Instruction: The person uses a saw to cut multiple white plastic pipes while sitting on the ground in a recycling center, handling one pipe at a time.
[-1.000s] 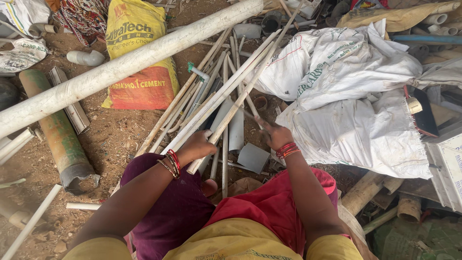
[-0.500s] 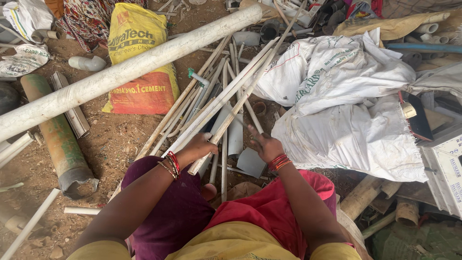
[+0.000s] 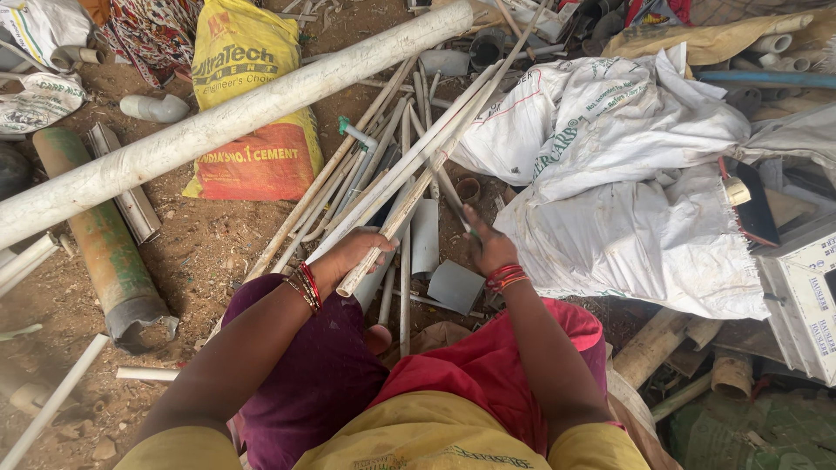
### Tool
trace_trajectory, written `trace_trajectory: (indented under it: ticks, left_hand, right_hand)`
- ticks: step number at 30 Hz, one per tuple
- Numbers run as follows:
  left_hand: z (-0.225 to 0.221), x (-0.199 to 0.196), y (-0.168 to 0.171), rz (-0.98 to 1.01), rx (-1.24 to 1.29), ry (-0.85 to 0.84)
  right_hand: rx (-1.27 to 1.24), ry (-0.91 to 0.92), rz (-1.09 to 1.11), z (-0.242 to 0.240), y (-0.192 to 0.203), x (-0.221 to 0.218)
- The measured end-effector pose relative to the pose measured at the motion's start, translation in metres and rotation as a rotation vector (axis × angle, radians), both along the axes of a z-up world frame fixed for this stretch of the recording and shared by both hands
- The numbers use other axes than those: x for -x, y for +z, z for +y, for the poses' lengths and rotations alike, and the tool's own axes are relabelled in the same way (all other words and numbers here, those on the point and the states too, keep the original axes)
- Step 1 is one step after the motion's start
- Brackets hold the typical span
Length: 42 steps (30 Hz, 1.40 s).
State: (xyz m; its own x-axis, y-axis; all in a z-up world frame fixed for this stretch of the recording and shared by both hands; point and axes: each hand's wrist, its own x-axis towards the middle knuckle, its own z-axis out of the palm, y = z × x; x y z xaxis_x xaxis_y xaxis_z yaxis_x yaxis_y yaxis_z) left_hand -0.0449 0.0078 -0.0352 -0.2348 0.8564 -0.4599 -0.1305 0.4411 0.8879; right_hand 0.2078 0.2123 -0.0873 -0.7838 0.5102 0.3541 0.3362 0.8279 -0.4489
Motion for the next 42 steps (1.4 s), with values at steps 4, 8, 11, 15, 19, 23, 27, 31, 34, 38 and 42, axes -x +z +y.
trace_trajectory:
  ticks: [4, 8, 11, 15, 19, 23, 27, 31, 34, 38, 42]
  left_hand:
    - [0.003, 0.004, 0.006, -0.148, -0.016, 0.038]
    - [0.0, 0.0, 0.015, -0.252, -0.037, 0.062]
    - [-0.002, -0.005, 0.015, -0.256, -0.036, 0.074]
    - [-0.005, -0.002, 0.02, -0.346, -0.11, 0.065]
    - [-0.007, 0.0, 0.014, -0.317, -0.124, 0.076]
    - [-0.002, 0.004, 0.008, -0.415, -0.125, 0.159]
    - [-0.004, 0.002, 0.014, -0.424, -0.173, 0.097]
    - [-0.006, -0.003, 0.024, -0.339, -0.141, 0.091]
    - [-0.013, -0.001, 0.031, -0.172, -0.064, 0.094]
    - [-0.041, 0.005, 0.046, 0.223, 0.071, 0.006]
    - [-0.143, -0.01, 0.09, -0.17, -0.245, -0.03]
  right_hand:
    - [-0.017, 0.001, -0.019, -0.006, 0.005, -0.002]
    - [-0.096, 0.229, 0.214, -0.015, 0.002, -0.001]
    - [0.148, -0.26, -0.154, 0.005, 0.009, 0.011]
    - [-0.008, 0.049, 0.07, -0.012, 0.011, -0.005]
    - [-0.009, 0.089, 0.15, -0.015, 0.006, 0.007]
    - [0.074, -0.121, -0.013, -0.011, 0.013, 0.008]
    - [-0.085, 0.224, 0.169, -0.041, 0.015, 0.003]
    - [0.072, -0.083, -0.105, -0.026, 0.027, 0.008]
    - [-0.037, 0.01, -0.038, -0.035, 0.032, 0.002]
    - [-0.119, 0.265, 0.107, -0.049, 0.027, 0.003]
    - [0.024, 0.035, 0.125, -0.042, 0.037, 0.006]
